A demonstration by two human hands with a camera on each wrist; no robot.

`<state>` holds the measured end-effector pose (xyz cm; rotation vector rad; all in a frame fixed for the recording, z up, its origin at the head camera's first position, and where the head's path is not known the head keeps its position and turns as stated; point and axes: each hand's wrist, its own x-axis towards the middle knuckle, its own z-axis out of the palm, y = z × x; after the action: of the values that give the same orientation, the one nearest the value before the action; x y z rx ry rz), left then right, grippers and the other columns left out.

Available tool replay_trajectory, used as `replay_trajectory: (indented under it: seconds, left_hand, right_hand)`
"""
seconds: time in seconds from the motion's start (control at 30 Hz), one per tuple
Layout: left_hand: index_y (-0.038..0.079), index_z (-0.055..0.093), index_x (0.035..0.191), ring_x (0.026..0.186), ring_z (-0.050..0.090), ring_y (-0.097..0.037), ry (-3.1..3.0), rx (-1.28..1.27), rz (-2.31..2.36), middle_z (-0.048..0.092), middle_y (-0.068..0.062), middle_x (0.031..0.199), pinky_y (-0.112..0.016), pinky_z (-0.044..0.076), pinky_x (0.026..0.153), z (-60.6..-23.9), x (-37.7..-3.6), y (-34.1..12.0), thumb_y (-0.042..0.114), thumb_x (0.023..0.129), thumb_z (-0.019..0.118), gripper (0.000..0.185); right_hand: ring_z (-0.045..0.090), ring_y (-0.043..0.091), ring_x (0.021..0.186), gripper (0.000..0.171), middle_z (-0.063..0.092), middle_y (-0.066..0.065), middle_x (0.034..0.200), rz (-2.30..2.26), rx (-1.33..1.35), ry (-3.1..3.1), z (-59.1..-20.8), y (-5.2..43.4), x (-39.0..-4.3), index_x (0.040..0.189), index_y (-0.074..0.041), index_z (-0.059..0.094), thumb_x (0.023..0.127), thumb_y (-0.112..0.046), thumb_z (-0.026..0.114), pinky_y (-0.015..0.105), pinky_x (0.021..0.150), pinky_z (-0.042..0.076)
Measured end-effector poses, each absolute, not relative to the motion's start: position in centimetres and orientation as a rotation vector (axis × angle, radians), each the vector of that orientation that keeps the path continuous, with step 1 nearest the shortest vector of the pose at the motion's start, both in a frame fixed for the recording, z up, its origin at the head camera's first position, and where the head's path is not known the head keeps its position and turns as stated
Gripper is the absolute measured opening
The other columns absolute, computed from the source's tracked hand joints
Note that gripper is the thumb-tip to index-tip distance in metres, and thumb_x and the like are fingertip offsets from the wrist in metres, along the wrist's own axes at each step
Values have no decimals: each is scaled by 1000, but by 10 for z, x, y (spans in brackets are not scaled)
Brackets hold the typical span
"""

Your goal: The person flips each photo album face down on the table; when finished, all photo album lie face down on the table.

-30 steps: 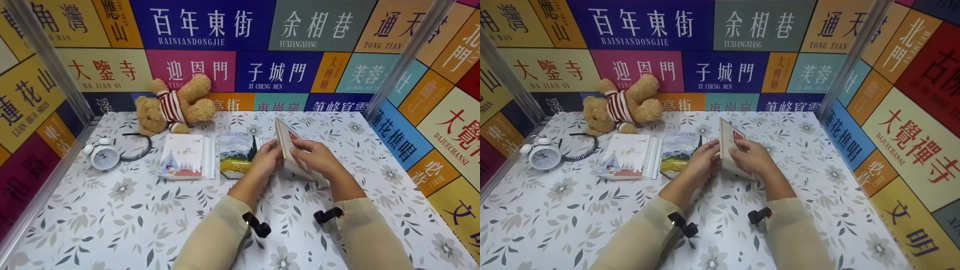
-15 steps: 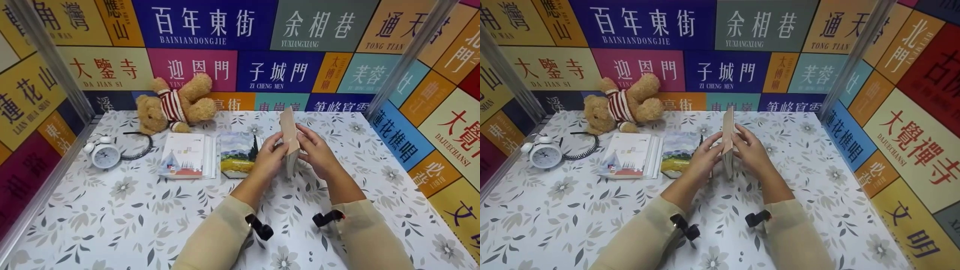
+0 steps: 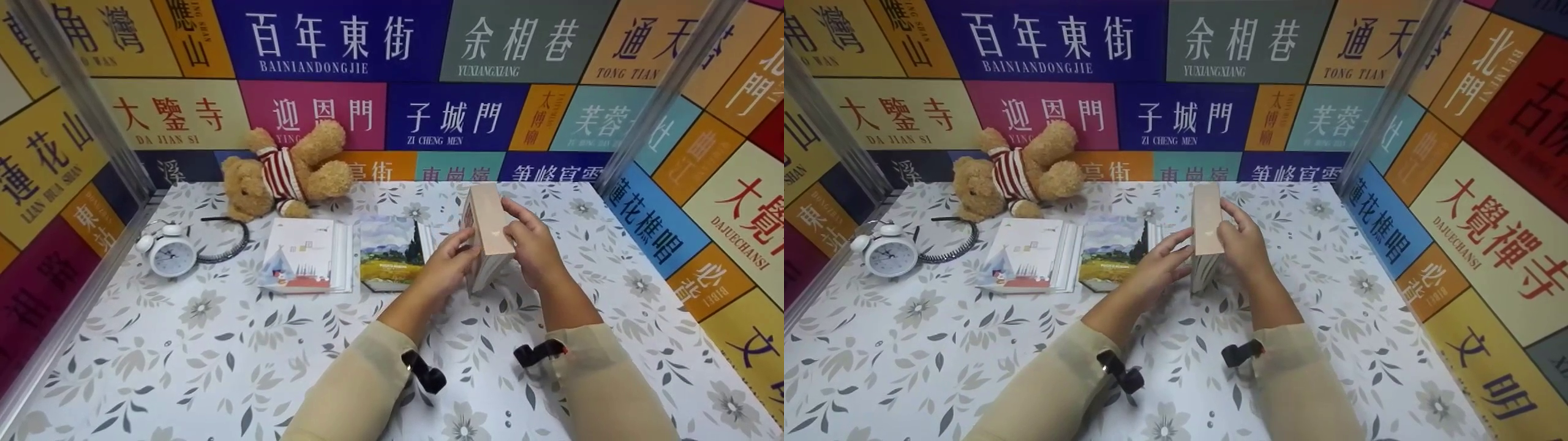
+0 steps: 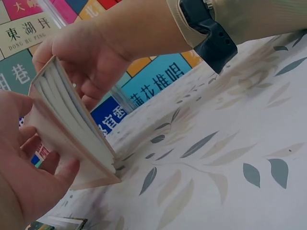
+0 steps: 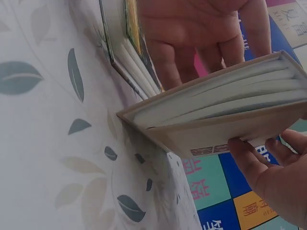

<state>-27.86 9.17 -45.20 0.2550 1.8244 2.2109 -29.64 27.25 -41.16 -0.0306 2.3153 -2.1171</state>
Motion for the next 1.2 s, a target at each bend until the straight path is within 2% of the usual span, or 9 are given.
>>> replay_trajectory:
  seconds: [0.13, 0.3, 0.43, 0.53, 0.6, 0.7, 0.83, 1.1, 1.2]
  left_hand:
    - [24, 52, 160, 143, 57, -28, 1789, 165, 2171, 38, -7, 172, -46, 51, 118, -461, -279, 93, 24, 107, 64, 54]
    - [26, 50, 161, 158, 40, -27, 1711, 111, 2141, 36, -5, 175, -46, 43, 126, -468, -278, 93, 24, 105, 66, 59]
    - [23, 50, 161, 162, 35, -28, 1730, 123, 2128, 39, -3, 174, -43, 35, 132, -470, -278, 94, 24, 103, 67, 61]
    - [21, 52, 160, 162, 36, -29, 1789, 128, 2103, 42, -4, 172, -44, 29, 135, -471, -278, 94, 24, 102, 68, 60]
    - [22, 55, 158, 162, 36, -29, 1819, 112, 2091, 45, -4, 171, -45, 27, 135, -471, -278, 94, 25, 103, 68, 57]
    - [23, 55, 157, 161, 37, -28, 1806, 79, 2089, 44, -5, 171, -44, 29, 134, -471, -278, 95, 25, 104, 67, 55]
    - [21, 53, 159, 161, 37, -27, 1783, 57, 2092, 40, -7, 173, -43, 33, 133, -471, -277, 96, 22, 105, 66, 56]
    - [21, 51, 161, 163, 34, -27, 1886, 47, 2050, 41, -7, 173, -44, 26, 136, -470, -279, 95, 24, 104, 65, 58]
    - [18, 49, 162, 163, 35, -28, 1939, 67, 2021, 42, -8, 172, -44, 26, 136, -469, -279, 95, 23, 105, 63, 59]
  right_hand:
    - [58, 22, 132, 68, 39, 14, 171, -2065, 58, 2361, -413, 274, -298, 167, -19, 40, 100, -9, 37, 18, 91, 61]
    - [64, 14, 117, 65, 45, 14, 166, -2049, 102, 2406, -416, 277, -301, 165, -20, 43, 101, -11, 40, 17, 87, 61]
    - [69, 7, 109, 60, 48, 20, 163, -2052, 85, 2392, -420, 282, -303, 166, -20, 41, 109, -25, 56, 20, 86, 63]
    - [73, 6, 103, 72, 51, 24, 160, -2033, 92, 2397, -422, 289, -305, 167, -21, 40, 104, -36, 71, 23, 84, 65]
    - [72, 8, 108, 77, 51, 22, 161, -2016, 120, 2408, -423, 295, -307, 167, -21, 40, 101, -38, 76, 23, 84, 65]
    - [66, 17, 128, 78, 45, 15, 169, -2004, 194, 2397, -426, 305, -312, 166, -22, 42, 99, -35, 79, 20, 88, 63]
    - [48, 27, 153, 76, 34, 4, 177, -2008, 272, 2339, -433, 318, -319, 167, -21, 39, 101, -25, 77, 15, 92, 60]
    - [37, 24, 160, 83, 27, 0, 179, -1954, 341, 2297, -456, 334, -329, 171, -17, 29, 101, -13, 74, 10, 92, 56]
    - [36, 22, 161, 83, 27, 0, 179, -1914, 364, 2292, -460, 336, -329, 171, -18, 28, 101, -14, 73, 14, 103, 54]
